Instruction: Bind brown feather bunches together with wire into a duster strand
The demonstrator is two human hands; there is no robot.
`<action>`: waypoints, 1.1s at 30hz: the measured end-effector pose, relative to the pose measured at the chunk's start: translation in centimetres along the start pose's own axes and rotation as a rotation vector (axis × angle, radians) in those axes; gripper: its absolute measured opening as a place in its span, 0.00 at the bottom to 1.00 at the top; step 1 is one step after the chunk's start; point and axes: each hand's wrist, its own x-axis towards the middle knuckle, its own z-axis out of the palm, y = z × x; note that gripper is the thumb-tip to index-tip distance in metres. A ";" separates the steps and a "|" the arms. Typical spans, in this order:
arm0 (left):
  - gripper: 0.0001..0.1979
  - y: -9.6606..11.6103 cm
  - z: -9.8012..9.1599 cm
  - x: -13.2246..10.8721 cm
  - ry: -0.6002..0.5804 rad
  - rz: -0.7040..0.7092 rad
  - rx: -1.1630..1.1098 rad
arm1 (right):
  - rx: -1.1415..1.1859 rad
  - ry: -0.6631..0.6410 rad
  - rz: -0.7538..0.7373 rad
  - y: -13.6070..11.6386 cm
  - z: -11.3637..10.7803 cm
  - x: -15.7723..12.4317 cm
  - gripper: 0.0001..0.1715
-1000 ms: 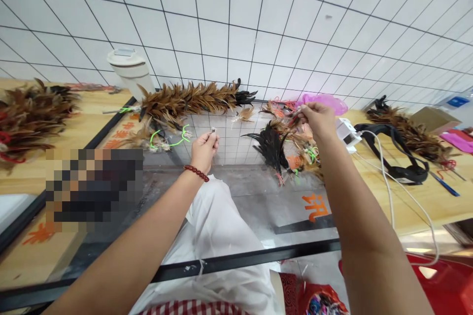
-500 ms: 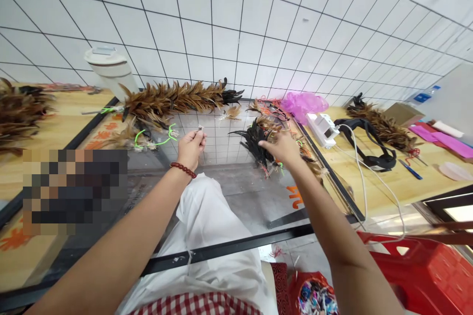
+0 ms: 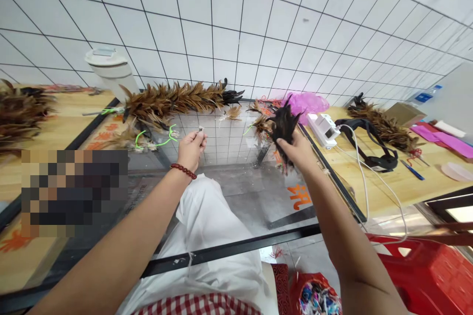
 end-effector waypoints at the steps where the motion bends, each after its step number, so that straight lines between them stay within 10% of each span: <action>1: 0.07 0.0 0.0 0.0 0.001 0.001 -0.001 | 0.014 0.007 0.039 0.6 -0.9 0.5 0.25; 8: 0.08 0.0 0.1 0.0 0.016 0.003 0.003 | -0.672 0.206 0.023 0.7 -0.6 2.0 0.22; 15: 0.08 0.0 0.0 -0.1 0.004 0.002 0.018 | -0.814 -0.151 0.063 -1.3 7.0 4.8 0.15; 22: 0.08 -0.1 0.2 0.1 0.019 -0.016 -0.007 | -0.196 -0.216 -0.047 -1.4 1.1 3.6 0.15; 25: 0.08 -0.2 0.2 0.1 0.010 -0.010 0.007 | -0.365 -0.217 -0.001 -1.5 -0.9 2.4 0.12; 29: 0.09 -0.4 0.0 0.1 0.009 -0.010 0.013 | -0.785 -0.029 0.014 -2.0 0.7 2.5 0.11; 33: 0.09 -0.6 -0.2 0.1 0.001 -0.002 0.032 | -0.783 -0.107 0.098 -2.8 4.8 4.8 0.16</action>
